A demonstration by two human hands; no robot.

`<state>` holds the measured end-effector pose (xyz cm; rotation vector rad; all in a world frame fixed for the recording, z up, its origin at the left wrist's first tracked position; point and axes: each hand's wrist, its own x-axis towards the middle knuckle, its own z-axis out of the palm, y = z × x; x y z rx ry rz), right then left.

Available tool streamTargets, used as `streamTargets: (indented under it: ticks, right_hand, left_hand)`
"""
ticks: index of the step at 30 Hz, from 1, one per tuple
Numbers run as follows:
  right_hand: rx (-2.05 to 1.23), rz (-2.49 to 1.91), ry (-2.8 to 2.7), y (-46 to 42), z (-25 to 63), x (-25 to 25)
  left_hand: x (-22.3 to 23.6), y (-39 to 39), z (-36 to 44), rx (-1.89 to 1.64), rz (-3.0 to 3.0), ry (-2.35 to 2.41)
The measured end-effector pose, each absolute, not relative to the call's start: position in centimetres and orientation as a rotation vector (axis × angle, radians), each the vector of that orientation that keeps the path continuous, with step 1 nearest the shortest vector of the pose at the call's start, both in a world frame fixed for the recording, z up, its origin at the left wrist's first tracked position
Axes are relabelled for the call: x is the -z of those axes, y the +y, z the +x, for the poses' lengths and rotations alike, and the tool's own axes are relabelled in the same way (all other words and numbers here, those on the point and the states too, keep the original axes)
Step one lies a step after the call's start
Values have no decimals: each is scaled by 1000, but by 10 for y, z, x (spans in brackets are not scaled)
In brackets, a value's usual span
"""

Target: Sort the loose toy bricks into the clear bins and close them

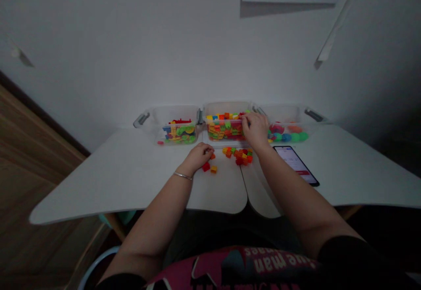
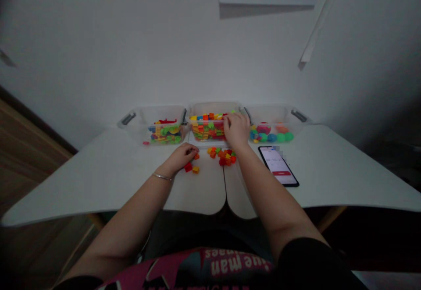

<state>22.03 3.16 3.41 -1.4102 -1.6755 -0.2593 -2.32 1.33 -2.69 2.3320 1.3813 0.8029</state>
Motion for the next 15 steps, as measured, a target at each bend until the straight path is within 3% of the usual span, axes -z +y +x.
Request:
streamTargets:
  ticks: [6,15]
  right_hand:
    - [443,-1480,-1812,21,216,-24]
    - [456,-1474,-1924,23,224,-24]
  left_hand:
    - [26,13,-23,-779,2335,1397]
    - [24,12,-23,-764,2289,1439]
